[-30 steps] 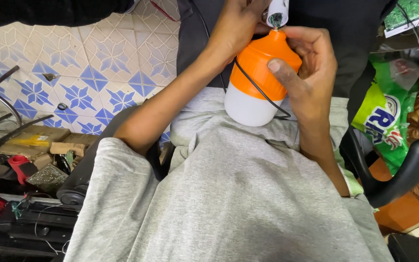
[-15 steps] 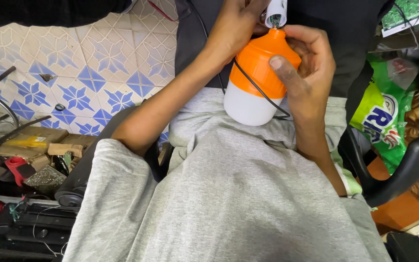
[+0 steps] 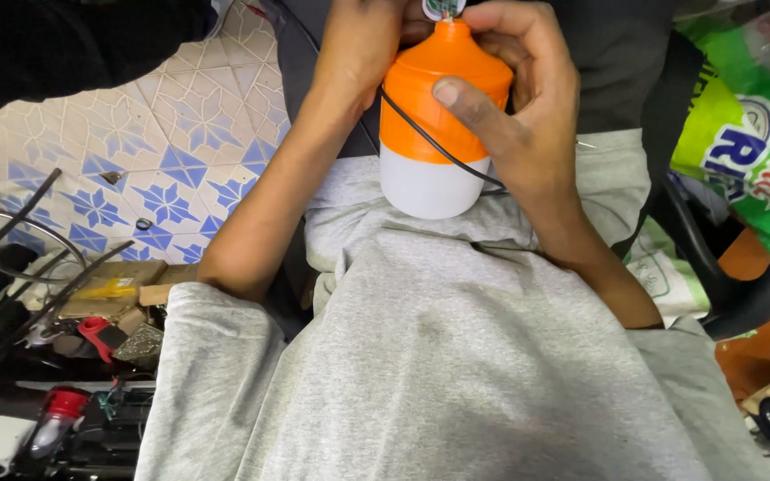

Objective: Assembling a portable LED light bulb by connecting and fitting the internal circuit board into the housing.

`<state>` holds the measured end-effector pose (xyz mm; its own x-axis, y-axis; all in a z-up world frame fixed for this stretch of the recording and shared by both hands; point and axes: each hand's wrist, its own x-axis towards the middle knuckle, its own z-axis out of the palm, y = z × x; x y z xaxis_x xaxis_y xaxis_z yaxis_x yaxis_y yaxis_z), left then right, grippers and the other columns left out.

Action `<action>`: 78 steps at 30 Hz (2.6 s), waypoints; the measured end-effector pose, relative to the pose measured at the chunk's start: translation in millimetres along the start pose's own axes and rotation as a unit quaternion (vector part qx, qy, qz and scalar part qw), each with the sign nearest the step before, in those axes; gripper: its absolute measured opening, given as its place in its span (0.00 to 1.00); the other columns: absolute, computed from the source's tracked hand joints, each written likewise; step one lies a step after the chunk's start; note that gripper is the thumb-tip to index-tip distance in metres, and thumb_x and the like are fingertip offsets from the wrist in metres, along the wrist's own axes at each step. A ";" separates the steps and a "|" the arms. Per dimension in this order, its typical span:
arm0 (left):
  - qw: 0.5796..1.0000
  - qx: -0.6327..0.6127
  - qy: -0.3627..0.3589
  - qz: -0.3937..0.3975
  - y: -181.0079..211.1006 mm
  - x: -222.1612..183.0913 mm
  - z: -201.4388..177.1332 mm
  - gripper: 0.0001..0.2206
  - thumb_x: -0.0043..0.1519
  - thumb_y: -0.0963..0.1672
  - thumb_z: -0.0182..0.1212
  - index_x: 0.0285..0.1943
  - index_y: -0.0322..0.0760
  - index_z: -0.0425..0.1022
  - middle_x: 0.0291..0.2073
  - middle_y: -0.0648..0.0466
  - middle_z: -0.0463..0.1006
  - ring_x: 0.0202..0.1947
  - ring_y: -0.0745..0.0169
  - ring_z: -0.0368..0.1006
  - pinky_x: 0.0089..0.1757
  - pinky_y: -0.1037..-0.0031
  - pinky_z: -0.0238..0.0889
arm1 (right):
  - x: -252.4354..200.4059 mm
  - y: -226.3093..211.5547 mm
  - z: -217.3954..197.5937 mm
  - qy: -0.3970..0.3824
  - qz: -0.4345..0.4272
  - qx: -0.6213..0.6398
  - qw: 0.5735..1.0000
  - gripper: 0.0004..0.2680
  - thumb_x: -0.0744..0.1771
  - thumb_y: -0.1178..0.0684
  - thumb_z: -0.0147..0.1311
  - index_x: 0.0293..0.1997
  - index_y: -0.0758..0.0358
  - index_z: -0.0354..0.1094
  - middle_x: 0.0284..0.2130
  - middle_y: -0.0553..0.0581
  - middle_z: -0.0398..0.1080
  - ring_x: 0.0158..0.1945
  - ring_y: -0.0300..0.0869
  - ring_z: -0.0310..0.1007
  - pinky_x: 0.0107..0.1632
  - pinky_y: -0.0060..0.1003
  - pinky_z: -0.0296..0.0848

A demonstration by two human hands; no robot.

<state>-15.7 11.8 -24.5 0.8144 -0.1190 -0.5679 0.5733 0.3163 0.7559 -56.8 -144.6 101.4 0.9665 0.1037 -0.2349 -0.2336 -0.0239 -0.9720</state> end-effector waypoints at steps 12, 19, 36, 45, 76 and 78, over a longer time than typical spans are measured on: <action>0.999 -0.022 -0.006 -0.030 20.3 -4.3 6.9 0.14 0.58 0.36 0.52 0.22 0.46 0.58 0.17 0.60 0.63 0.19 0.75 0.57 0.24 0.79 0.53 | -1.5 -0.7 0.7 0.007 0.000 0.044 0.999 0.16 0.69 0.48 0.61 0.57 0.64 0.58 0.50 0.55 0.64 0.55 0.41 0.70 0.61 0.33 0.71; 0.999 0.000 -0.015 -0.032 29.6 -9.8 10.4 0.13 0.58 0.37 0.51 0.22 0.46 0.56 0.17 0.61 0.59 0.19 0.76 0.53 0.24 0.78 0.48 | -1.1 1.3 -0.3 0.015 -0.007 0.024 1.000 0.15 0.69 0.49 0.61 0.55 0.63 0.59 0.50 0.56 0.64 0.55 0.42 0.68 0.61 0.33 0.70; 0.981 -0.018 -0.190 0.028 52.1 -16.5 10.8 0.07 0.67 0.46 0.58 0.40 0.38 0.72 0.34 0.57 0.77 0.37 0.70 0.77 0.43 0.78 0.73 | -0.1 5.5 -3.4 0.024 -0.012 0.027 0.999 0.15 0.69 0.47 0.60 0.56 0.64 0.60 0.50 0.56 0.64 0.54 0.41 0.68 0.59 0.33 0.71; 0.936 0.099 -0.315 0.120 64.0 -13.2 -3.4 0.17 0.71 0.40 0.54 0.69 0.35 0.63 0.57 0.51 0.73 0.60 0.62 0.70 0.61 0.72 0.67 | -1.5 1.8 -3.0 0.029 -0.030 0.016 0.999 0.15 0.68 0.48 0.61 0.55 0.63 0.60 0.52 0.58 0.62 0.57 0.43 0.68 0.61 0.34 0.70; 0.912 0.220 -0.278 0.205 98.3 -30.3 4.8 0.18 0.62 0.35 0.54 0.62 0.34 0.67 0.52 0.51 0.76 0.54 0.60 0.78 0.61 0.69 0.73 | -6.3 -11.9 1.2 0.019 -0.069 -0.088 0.994 0.16 0.67 0.47 0.61 0.54 0.63 0.61 0.52 0.61 0.63 0.56 0.46 0.67 0.59 0.36 0.70; 0.911 0.227 -0.279 0.204 101.4 -32.7 5.0 0.18 0.60 0.35 0.54 0.61 0.32 0.68 0.52 0.50 0.76 0.54 0.59 0.78 0.61 0.69 0.73 | -7.6 -13.6 1.6 0.015 -0.073 -0.111 0.991 0.16 0.67 0.47 0.62 0.54 0.64 0.61 0.52 0.61 0.63 0.56 0.47 0.67 0.59 0.38 0.69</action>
<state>16.2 43.1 72.3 0.8144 -0.5780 -0.0513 0.0876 0.0351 0.9955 -61.2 -143.5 116.4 0.9919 0.0925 -0.0874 -0.0643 -0.2288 -0.9713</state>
